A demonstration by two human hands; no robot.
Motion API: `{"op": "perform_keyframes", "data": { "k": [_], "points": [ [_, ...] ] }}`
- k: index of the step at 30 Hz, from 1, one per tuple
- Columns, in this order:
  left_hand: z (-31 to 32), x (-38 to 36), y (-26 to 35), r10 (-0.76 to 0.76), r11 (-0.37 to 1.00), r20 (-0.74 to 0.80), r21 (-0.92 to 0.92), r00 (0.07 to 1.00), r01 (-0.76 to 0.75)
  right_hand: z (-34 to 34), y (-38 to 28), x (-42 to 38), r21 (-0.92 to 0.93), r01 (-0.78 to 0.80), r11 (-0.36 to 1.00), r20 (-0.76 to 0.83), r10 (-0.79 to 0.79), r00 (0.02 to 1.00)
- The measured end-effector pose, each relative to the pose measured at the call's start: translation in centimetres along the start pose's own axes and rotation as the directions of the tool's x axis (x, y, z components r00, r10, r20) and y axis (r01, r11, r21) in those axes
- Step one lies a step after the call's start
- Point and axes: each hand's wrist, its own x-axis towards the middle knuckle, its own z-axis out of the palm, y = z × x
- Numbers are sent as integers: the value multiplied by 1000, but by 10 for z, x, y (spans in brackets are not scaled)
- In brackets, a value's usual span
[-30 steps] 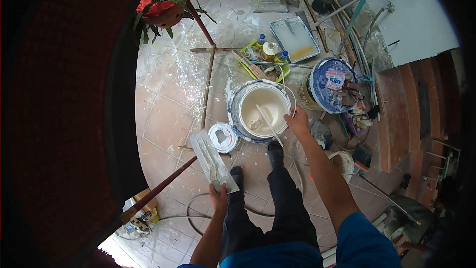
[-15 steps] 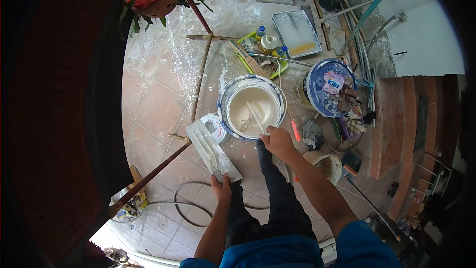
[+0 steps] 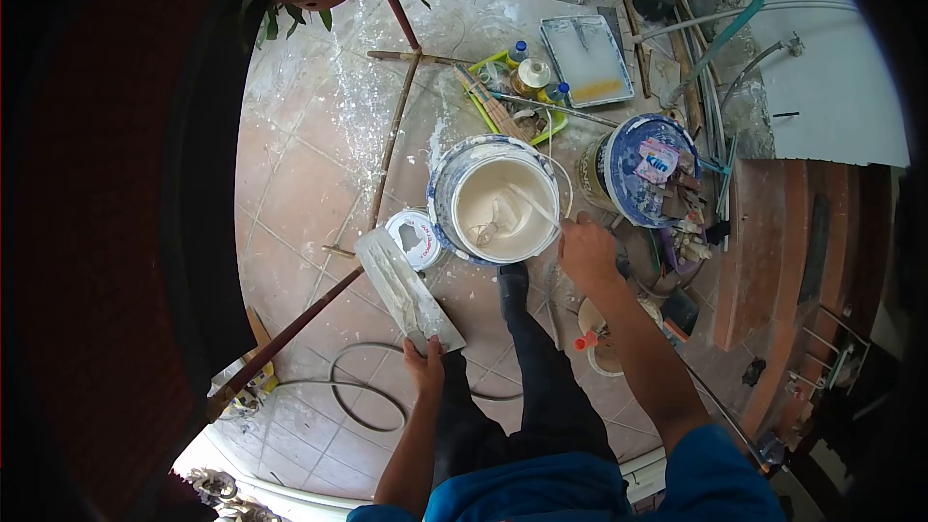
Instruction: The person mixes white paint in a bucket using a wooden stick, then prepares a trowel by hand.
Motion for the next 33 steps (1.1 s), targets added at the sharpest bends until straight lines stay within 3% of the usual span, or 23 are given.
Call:
{"op": "perform_keyframes", "data": {
  "k": [3, 6, 12, 15, 18, 21, 25, 28, 33],
  "points": [
    [1, -2, 1, -14, 999, -10, -29, 1000, 14, -10, -12, 3, -166, 149, 975, -157, -176, 972],
    [4, -5, 7, -26, 998, -9, -62, 1000, 25, 7, -32, 14, -84, 315, 945, -112, -323, 940],
    [6, -7, 10, -52, 998, -7, -37, 999, 52, 88, -63, 50, 46, 398, 916, 173, -400, 900],
    [3, -8, 8, -92, 994, -11, -57, 996, 91, 104, -61, 63, 20, 512, 859, 346, -486, 803],
    [0, -7, 5, -93, 994, -23, -67, 995, 91, 98, -49, 66, -30, 597, 802, 238, -574, 783],
    [-1, -7, 5, -81, 993, -27, -86, 996, 78, 69, -31, 72, 35, 536, 843, 148, -535, 832],
    [-4, -5, 0, -101, 992, -8, -78, 995, 100, 14, -24, 83, 218, 314, 924, 117, -344, 932],
    [-3, -3, -7, -93, 992, 8, -84, 996, 94, 17, -23, 95, 153, 260, 953, 137, -281, 950],
    [-3, -3, -1, -100, 992, -9, -73, 995, 99, 41, -31, 110, -3, 50, 999, 85, -49, 995]
  ]
}}
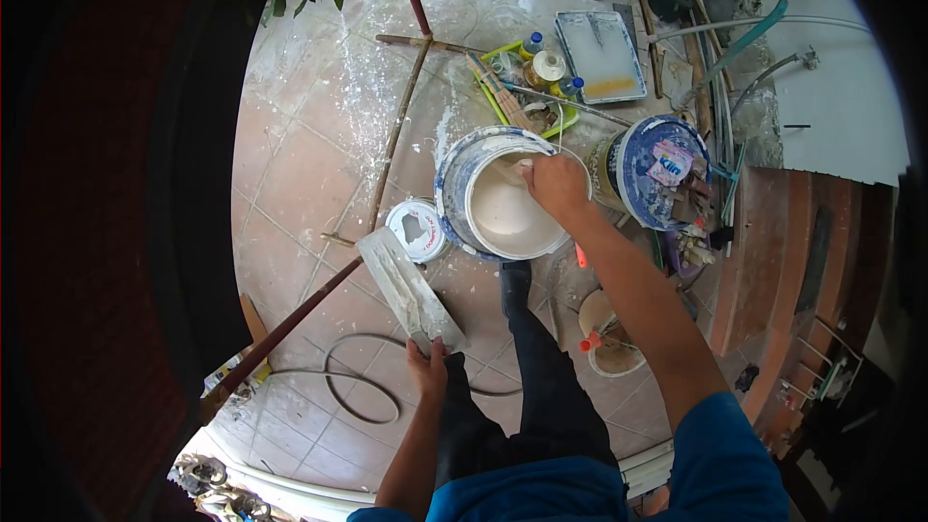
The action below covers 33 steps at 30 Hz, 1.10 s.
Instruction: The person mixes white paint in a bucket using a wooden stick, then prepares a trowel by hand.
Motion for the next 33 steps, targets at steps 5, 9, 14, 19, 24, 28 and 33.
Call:
{"op": "perform_keyframes", "data": {
  "k": [5, 9, 14, 19, 24, 28, 33],
  "points": [
    [-1, -3, -4, 19, 999, -12, -40, 1000, -20, -10, -2, -6, -126, 11, 992, -40, -16, 999],
    [-6, -5, -9, 20, 999, -7, 40, 1000, -19, -47, -5, -37, -18, 36, 999, -88, -38, 995],
    [-1, -9, -6, 5, 1000, 6, -3, 1000, -5, -73, -24, -119, 427, 133, 894, 49, -170, 984],
    [6, -12, 5, -43, 999, 24, 25, 999, 43, 1, -45, -194, 533, 49, 845, 209, -187, 960],
    [13, -6, -22, -66, 997, 19, 29, 998, 65, 89, -68, -226, 601, -51, 798, 248, -125, 961],
    [27, -10, -54, -123, 983, 33, 142, 992, 117, 156, -100, -219, 597, -70, 799, 234, -90, 968],
    [43, -9, -91, -50, 993, 75, 111, 996, 42, 219, -120, -207, 477, -157, 865, 505, -124, 854]
  ]
}}
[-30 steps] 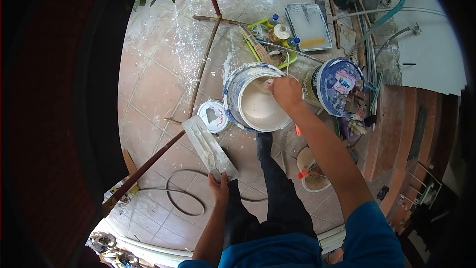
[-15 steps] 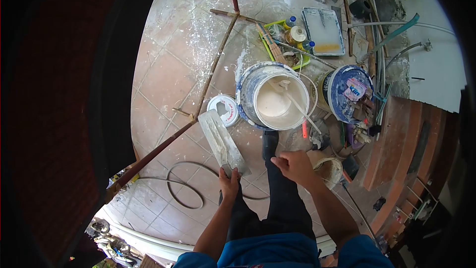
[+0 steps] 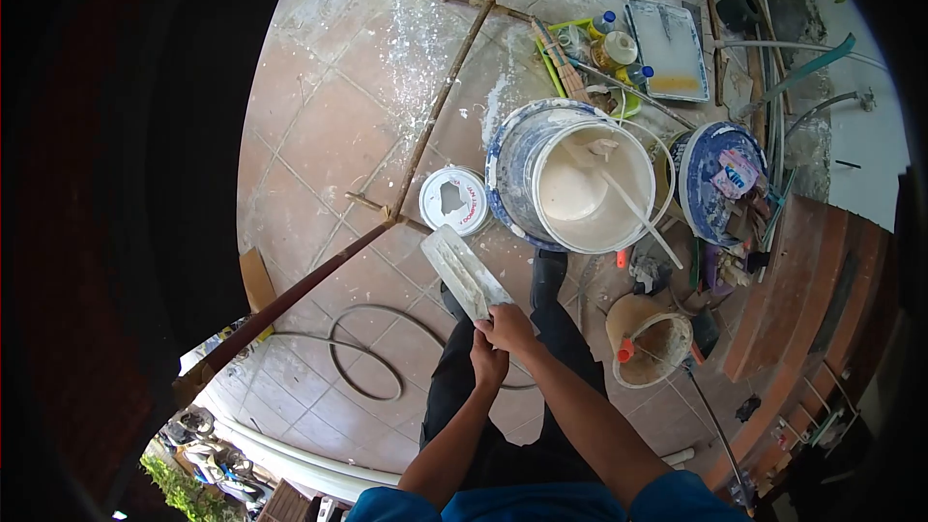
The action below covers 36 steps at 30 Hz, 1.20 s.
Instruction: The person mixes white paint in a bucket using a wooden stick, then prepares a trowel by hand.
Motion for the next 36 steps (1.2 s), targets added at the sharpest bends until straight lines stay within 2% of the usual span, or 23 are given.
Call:
{"op": "perform_keyframes", "data": {
  "k": [3, 4, 6, 7, 10, 11, 13, 15, 17, 18, 21, 23, 26, 29, 36],
  "points": [
    [-1, 9, -19, 80, 996, 19, -41, 997, -79, 21, 9, 13, 49, -148, 988, 120, 142, 983],
    [-6, 15, -25, -25, 999, 116, -29, 993, 28, 31, 17, 17, 97, -183, 978, 68, 177, 982],
    [-26, 29, -35, -235, 971, 296, 26, 926, 239, 52, 39, 22, 199, -244, 949, -25, 254, 967],
    [-37, 38, -37, -256, 960, 221, -55, 941, 274, 57, 51, 23, 172, -271, 947, -42, 282, 959],
    [-65, 79, -44, -333, 904, 7, -280, 943, 322, 75, 83, 23, 361, -426, 830, -13, 461, 887],
    [-67, 100, -47, -362, 882, -61, -345, 930, 321, 84, 95, 21, 390, -400, 830, -60, 456, 888],
    [-62, 145, -58, -409, 814, -7, -455, 912, 362, 82, 89, 16, 644, -483, 593, 69, 584, 809],
    [-47, 188, -66, -442, 745, 132, -497, 887, 445, 75, 73, 12, 794, -508, 335, 191, 656, 731],
    [-27, 226, -75, -502, 624, 266, -547, 823, 558, 86, 74, 11, 879, -406, 249, 167, 637, 752],
    [-15, 236, -76, -516, 587, 263, -585, 815, 560, 91, 74, 9, 913, -353, 204, 154, 628, 762],
    [27, 262, -77, -537, 442, 281, -709, 796, 549, 98, 67, 6, 967, -250, -43, 217, 654, 725],
    [45, 271, -84, -542, 297, 323, -791, 776, 536, 100, 65, 3, 965, -242, -97, 246, 649, 720],
    [56, 274, -90, -356, 196, 429, -834, 830, 516, 107, 74, 2, 960, -249, -128, 272, 643, 716],
    [59, 272, -94, -342, 124, 437, -856, 832, 501, 108, 76, -3, 959, -249, -135, 277, 628, 727],
    [66, 274, -82, -503, 106, 338, -890, 795, 444, 105, 80, -4, 953, -257, -162, 302, 586, 752]
  ]
}}
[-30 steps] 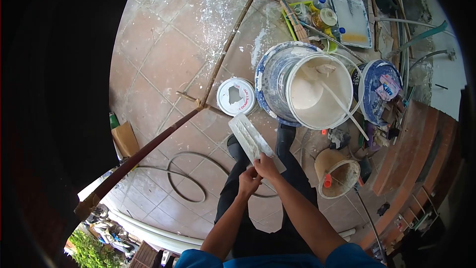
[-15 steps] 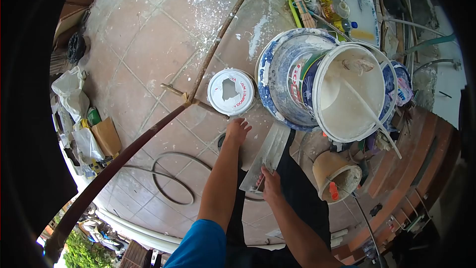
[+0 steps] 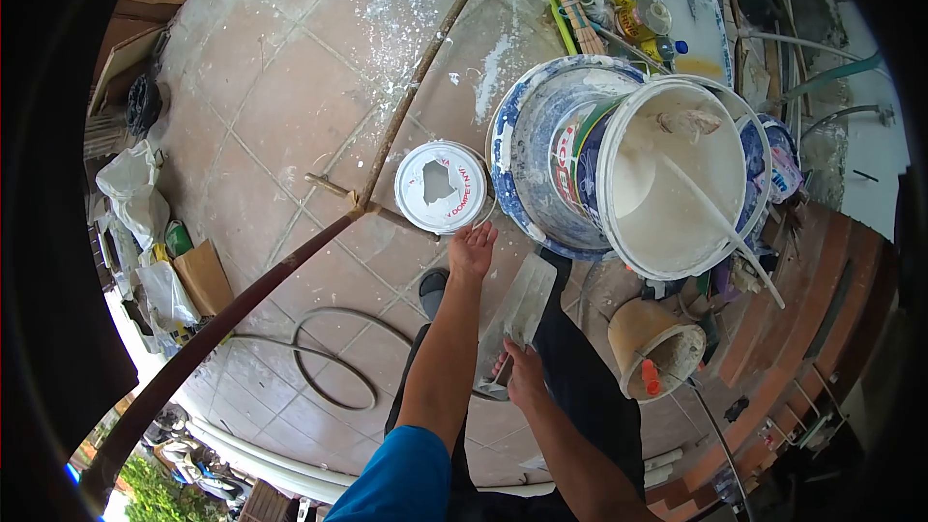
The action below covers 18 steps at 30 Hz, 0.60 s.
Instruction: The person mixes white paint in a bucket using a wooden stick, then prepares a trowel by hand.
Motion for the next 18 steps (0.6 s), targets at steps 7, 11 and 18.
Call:
{"op": "perform_keyframes", "data": {
  "k": [7, 11, 18],
  "points": [
    [-8, 2, -10, 137, 979, -76, 165, 988, -123, -1, -8, -2, -23, 6, 1000, 14, -5, 1000],
    [-17, 11, -18, 239, 957, -94, 188, 966, -219, -3, -13, 0, -28, 32, 999, 46, -31, 998],
    [5, -4, -14, 399, 916, -123, 96, 909, -389, -8, -30, 4, -59, 56, 997, 86, -51, 995]
  ]
}}
